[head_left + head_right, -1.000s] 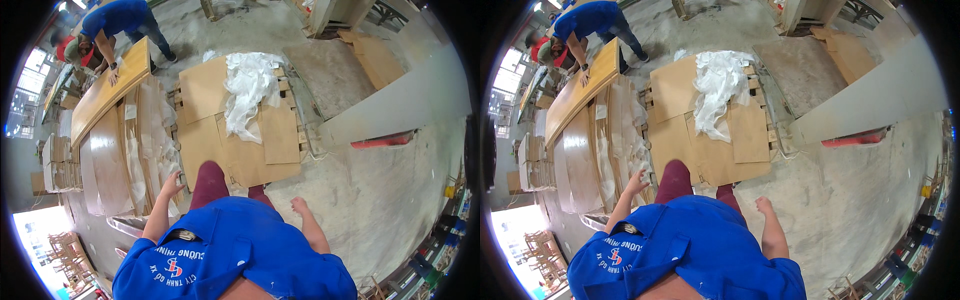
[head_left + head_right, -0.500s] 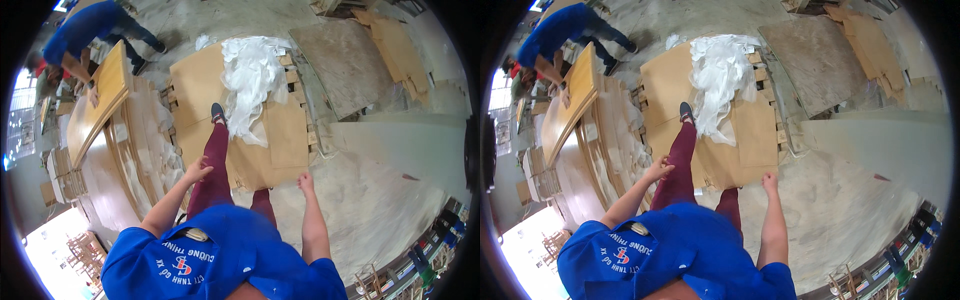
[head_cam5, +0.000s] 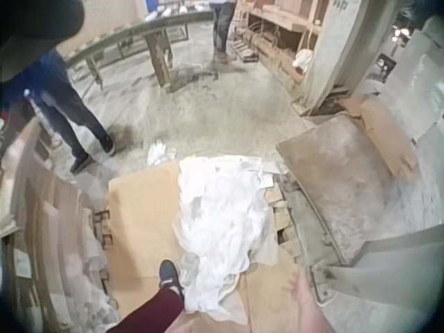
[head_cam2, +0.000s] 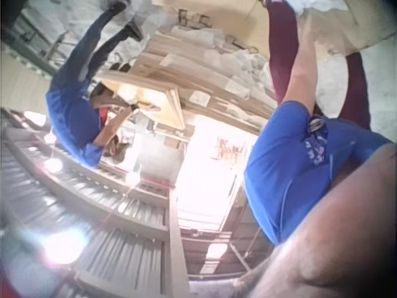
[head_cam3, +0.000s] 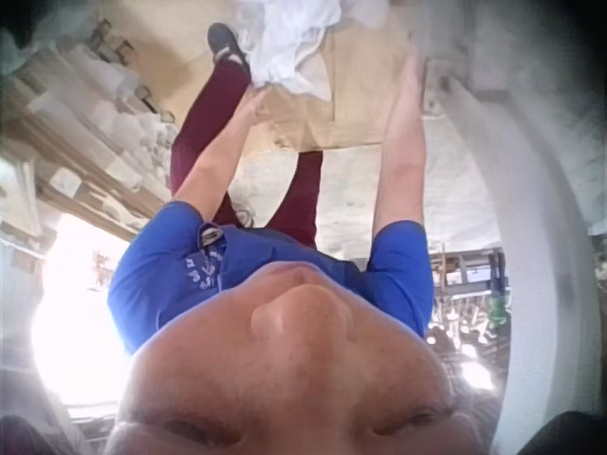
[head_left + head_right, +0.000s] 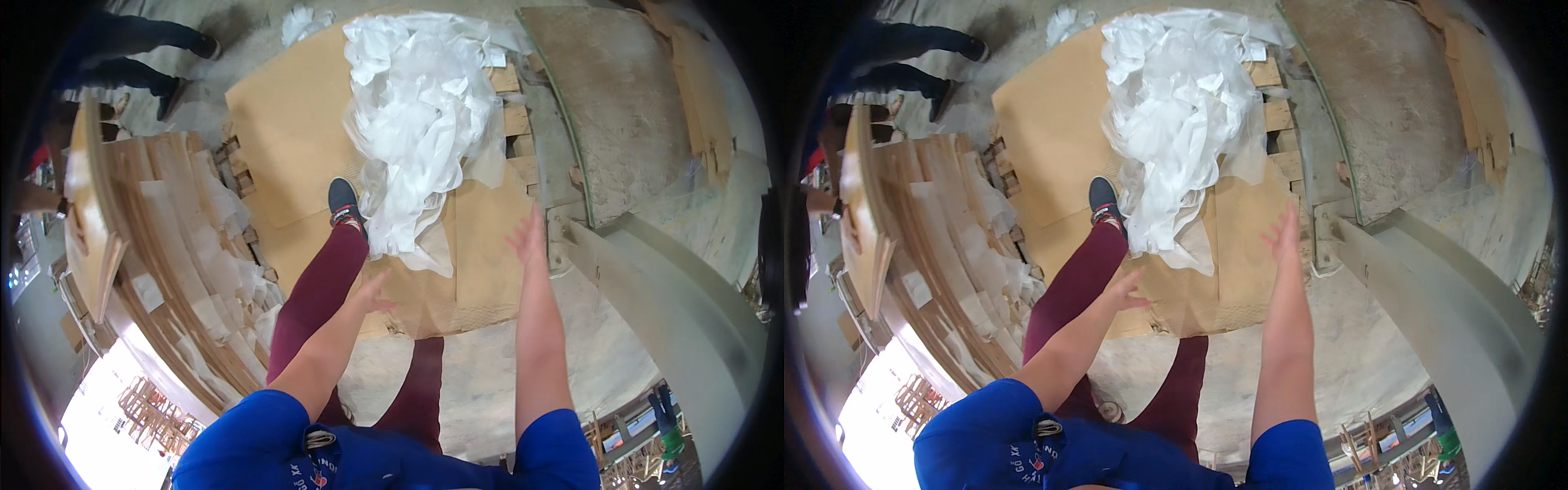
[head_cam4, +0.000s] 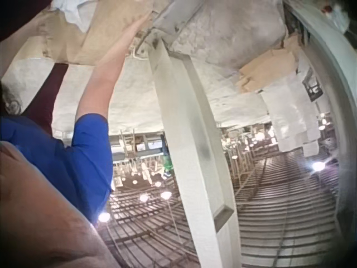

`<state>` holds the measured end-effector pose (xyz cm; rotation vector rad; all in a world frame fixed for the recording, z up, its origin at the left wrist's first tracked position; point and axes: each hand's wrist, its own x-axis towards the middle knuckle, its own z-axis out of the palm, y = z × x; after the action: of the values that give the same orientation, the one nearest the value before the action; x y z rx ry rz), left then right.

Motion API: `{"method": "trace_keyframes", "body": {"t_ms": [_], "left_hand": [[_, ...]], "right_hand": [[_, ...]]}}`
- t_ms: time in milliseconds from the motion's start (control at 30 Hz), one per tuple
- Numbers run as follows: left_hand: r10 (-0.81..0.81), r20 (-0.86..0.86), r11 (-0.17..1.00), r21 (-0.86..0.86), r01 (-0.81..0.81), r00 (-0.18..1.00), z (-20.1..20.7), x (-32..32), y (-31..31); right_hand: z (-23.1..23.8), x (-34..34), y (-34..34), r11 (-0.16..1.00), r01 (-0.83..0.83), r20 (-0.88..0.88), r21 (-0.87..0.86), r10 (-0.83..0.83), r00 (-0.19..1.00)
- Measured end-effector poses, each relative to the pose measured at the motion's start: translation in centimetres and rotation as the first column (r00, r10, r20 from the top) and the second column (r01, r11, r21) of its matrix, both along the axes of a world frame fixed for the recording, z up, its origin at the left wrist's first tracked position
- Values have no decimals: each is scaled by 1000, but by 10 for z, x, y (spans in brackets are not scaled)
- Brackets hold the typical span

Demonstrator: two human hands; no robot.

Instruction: The person uses a manual pallet jack to move stacks of wooden boards and plastic-wrapped materials across a factory floor. They navigate around other workers and equipment, then remove plastic wrapping from a stack of boards.

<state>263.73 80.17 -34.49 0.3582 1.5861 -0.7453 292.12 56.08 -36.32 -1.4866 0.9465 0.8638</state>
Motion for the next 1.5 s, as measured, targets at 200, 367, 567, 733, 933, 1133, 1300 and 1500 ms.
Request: {"method": "trace_keyframes", "body": {"t_ms": [200,367,567,733,933,1133,1300,1500], "left_hand": [[151,123,989,-21,-149,981,-117,53,37],[274,95,961,-4,-275,957,-161,95,61],[559,313,829,-175,-532,768,-169,134,92],[-19,666,964,211,-164,746,-112,135,112],[-960,185,281,669,688,212,-26,106,106],[-984,179,128,641,757,16,41,87,136],[-949,268,66,680,730,-164,43,102,144],[-865,469,121,539,834,-177,47,134,189]], "right_hand": [[-69,124,105,987,-141,114,-71,149,982],[-140,180,178,929,-290,297,-231,351,888],[-231,118,219,757,-610,364,236,513,777],[-146,-66,244,173,-972,319,160,923,217],[-41,-13,187,-108,-837,64,536,994,-87],[-122,138,225,576,-580,256,-576,801,541],[-190,215,293,382,-399,301,-834,920,251],[-243,213,324,291,-437,87,-851,899,429]]}}
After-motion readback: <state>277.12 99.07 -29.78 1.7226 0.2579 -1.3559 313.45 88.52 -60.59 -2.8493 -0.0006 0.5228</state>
